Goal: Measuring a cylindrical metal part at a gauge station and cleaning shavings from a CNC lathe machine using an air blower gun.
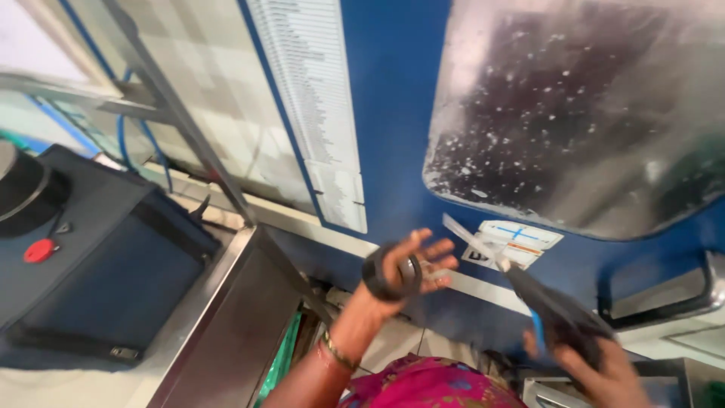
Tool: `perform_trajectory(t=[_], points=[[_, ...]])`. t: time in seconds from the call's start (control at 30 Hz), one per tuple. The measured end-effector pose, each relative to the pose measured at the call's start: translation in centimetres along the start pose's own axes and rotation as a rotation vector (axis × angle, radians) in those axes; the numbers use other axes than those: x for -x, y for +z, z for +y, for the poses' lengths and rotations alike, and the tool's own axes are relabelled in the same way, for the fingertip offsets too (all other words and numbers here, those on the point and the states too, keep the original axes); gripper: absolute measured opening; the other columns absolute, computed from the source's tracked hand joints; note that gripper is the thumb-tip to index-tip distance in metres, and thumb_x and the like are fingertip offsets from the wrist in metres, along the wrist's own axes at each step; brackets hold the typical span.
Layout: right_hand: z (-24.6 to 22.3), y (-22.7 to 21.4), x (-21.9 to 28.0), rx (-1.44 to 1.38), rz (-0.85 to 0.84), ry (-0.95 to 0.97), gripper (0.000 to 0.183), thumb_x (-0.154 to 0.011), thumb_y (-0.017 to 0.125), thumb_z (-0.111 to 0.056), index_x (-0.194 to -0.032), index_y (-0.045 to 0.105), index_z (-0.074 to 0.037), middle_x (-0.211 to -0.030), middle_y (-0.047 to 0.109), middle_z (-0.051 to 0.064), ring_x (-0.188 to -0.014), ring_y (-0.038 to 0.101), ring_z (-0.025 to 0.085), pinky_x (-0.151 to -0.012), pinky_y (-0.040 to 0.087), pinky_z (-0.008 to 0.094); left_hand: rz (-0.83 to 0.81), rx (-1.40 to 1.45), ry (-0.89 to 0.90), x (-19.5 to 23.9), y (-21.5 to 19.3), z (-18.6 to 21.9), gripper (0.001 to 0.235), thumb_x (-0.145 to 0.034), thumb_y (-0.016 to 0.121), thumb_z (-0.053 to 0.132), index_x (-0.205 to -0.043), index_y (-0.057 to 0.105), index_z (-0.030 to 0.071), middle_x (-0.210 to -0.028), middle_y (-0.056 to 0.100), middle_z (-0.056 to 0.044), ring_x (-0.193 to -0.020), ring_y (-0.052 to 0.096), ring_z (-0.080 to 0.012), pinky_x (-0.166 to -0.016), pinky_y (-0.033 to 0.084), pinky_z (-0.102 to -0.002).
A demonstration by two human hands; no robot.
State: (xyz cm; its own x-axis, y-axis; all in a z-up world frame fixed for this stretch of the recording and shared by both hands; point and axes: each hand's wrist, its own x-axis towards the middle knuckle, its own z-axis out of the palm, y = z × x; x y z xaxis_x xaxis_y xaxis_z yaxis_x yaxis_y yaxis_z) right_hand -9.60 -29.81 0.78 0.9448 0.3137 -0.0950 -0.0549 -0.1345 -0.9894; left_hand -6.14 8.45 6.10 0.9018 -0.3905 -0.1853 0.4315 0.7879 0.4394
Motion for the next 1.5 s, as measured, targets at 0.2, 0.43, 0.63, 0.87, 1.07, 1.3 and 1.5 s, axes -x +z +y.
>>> perform_trajectory(t=[0.2, 0.43, 0.63, 0.87, 1.07, 1.3, 1.5], points=[[1.8, -1.5, 3.9, 0.228, 0.163, 0.344, 0.063, -0.077, 0.085, -0.032, -0.129, 0.068, -0.002, -0.090, 0.070, 0.019, -0.080, 0.072, 0.030, -0.079, 0.057, 0.041, 0.324, -0.127, 0.166, -4.8, -8.0, 0.2, 0.045, -0.086, 0.078, 0.033, -0.121, 0.056, 0.016, -0.116, 0.068, -0.013, -0.083, 0.068, -0.0318, -0.072, 0.059, -0.050], [3.8, -3.4, 5.7, 0.311, 0.218, 0.401, 0.068, -0.081, 0.091, -0.024, -0.139, 0.064, -0.002, -0.088, 0.067, 0.023, -0.071, 0.069, 0.031, -0.064, 0.058, 0.046, 0.449, -1.199, 0.957, -4.0, -4.2, -1.7, 0.028, -0.075, 0.089, 0.017, -0.095, 0.073, 0.005, -0.082, 0.074, -0.010, -0.073, 0.070, -0.0225, -0.061, 0.057, -0.035], [-0.1, -1.3, 4.4, 0.490, 0.227, 0.455, 0.076, -0.068, 0.094, -0.031, -0.132, 0.063, -0.005, -0.083, 0.075, 0.016, -0.078, 0.074, 0.024, -0.075, 0.056, 0.037, 0.486, -0.255, 0.198, -7.7, -7.8, -3.8, 0.020, -0.100, 0.078, 0.026, -0.098, 0.069, 0.007, -0.082, 0.068, -0.011, -0.066, 0.062, -0.0231, -0.056, 0.054, -0.033], [6.4, -7.4, 6.6, 0.232, 0.245, 0.485, 0.056, -0.086, 0.088, -0.029, -0.118, 0.063, 0.009, -0.079, 0.068, 0.027, -0.067, 0.068, 0.037, -0.063, 0.059, 0.051, 0.097, -0.992, 0.556, -3.0, -3.0, -1.3, 0.019, -0.090, 0.067, 0.000, -0.107, 0.073, 0.004, -0.093, 0.077, -0.010, -0.086, 0.075, -0.0145, -0.078, 0.066, -0.030], [5.1, -6.4, 6.4, 0.324, 0.362, 0.453, 0.051, -0.076, 0.087, -0.032, -0.106, 0.069, 0.005, -0.075, 0.067, 0.020, -0.061, 0.069, 0.031, -0.058, 0.058, 0.041, -0.093, -0.858, 0.447, -4.8, -6.9, -1.2, 0.038, -0.079, 0.077, -0.010, -0.114, 0.069, 0.000, -0.106, 0.075, -0.014, -0.090, 0.072, -0.0177, -0.080, 0.064, -0.034], [3.6, -4.7, 4.4, 0.281, 0.083, 0.534, 0.048, -0.087, 0.083, -0.033, -0.115, 0.063, 0.000, -0.076, 0.066, 0.018, -0.061, 0.067, 0.031, -0.054, 0.057, 0.043, -0.115, -0.406, 0.320, -4.5, -6.8, -1.4, 0.043, -0.091, 0.075, 0.016, -0.130, 0.061, 0.005, -0.117, 0.072, -0.022, -0.101, 0.074, -0.0307, -0.089, 0.063, -0.042], [0.1, -1.5, 3.1, 0.348, -0.039, 0.524, 0.051, -0.082, 0.083, -0.032, -0.123, 0.064, -0.008, -0.075, 0.067, 0.013, -0.061, 0.069, 0.025, -0.057, 0.058, 0.040, -0.112, -0.355, 0.335, -4.7, -7.3, -1.7, 0.042, -0.094, 0.077, 0.019, -0.130, 0.062, 0.004, -0.118, 0.072, -0.018, -0.104, 0.074, -0.0278, -0.094, 0.061, -0.040]])
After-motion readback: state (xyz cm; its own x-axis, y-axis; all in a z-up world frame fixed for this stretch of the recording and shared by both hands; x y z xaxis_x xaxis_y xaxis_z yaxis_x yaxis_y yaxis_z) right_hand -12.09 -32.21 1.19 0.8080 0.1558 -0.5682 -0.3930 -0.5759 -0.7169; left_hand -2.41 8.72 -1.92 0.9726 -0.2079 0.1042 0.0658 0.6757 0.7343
